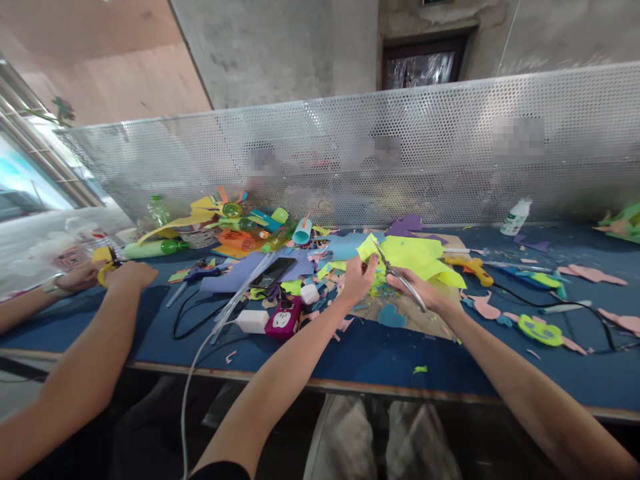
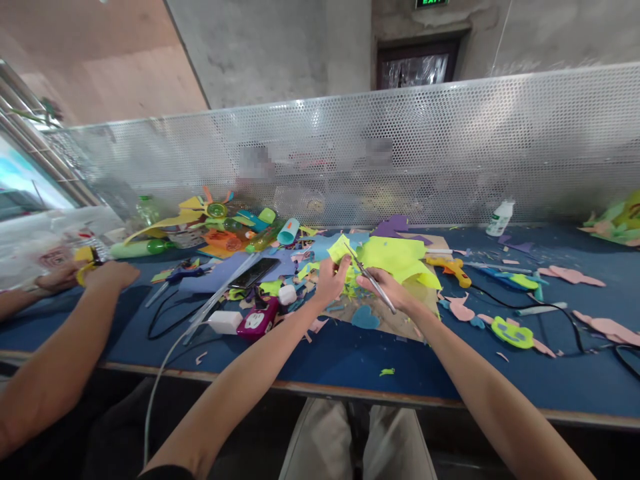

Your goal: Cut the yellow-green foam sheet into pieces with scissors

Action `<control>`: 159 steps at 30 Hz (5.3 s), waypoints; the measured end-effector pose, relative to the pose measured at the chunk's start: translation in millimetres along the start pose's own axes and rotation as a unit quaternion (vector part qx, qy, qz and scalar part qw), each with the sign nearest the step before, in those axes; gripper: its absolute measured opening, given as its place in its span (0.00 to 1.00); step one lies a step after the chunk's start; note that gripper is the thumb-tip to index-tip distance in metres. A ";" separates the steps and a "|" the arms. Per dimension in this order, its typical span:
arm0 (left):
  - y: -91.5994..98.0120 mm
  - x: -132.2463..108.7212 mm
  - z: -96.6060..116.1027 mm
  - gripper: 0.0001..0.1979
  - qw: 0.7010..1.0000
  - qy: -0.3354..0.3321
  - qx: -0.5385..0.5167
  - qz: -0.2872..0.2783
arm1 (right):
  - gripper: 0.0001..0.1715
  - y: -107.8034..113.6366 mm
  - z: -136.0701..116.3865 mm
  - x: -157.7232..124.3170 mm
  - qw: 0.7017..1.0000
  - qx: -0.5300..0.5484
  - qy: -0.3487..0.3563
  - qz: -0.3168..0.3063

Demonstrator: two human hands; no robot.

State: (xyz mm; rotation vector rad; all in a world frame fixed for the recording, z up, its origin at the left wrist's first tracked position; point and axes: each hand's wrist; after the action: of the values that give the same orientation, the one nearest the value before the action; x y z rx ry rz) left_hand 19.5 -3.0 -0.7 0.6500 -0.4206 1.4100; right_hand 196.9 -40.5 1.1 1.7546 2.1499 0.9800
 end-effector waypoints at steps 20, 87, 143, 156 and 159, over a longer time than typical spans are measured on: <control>-0.4 -1.0 5.4 0.32 0.998 0.025 -0.049 0.008 | 0.32 -1.8 10.9 -0.3 1.000 -0.002 -0.001 -0.025; 3.4 4.6 0.1 0.23 0.996 0.041 -0.069 -0.027 | 0.28 -0.4 11.5 0.4 0.999 -0.046 0.015 0.003; 1.9 2.4 -12.7 0.24 0.996 0.041 -0.026 -0.073 | 0.28 1.6 5.6 -0.6 1.000 -0.026 -0.001 0.004; 2.6 3.4 -14.0 0.24 0.995 0.044 -0.016 -0.090 | 0.33 1.1 17.1 4.1 0.999 -0.030 -0.034 0.024; 1.7 3.5 -11.4 0.25 0.992 0.062 -0.045 -0.096 | 0.33 0.5 18.2 5.8 0.993 -0.001 -0.072 0.091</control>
State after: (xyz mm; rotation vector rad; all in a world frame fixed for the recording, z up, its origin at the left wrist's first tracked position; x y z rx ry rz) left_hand 17.1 7.1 -6.9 0.5123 -0.3120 1.2342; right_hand 205.4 -28.5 -11.0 1.9845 1.9282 0.8645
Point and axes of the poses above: each hand's wrist, its own x-axis towards the middle knuckle, its own y-axis out of the back of the hand, z = x × y, and after that the axes turned 8 degrees about -x, right-handed
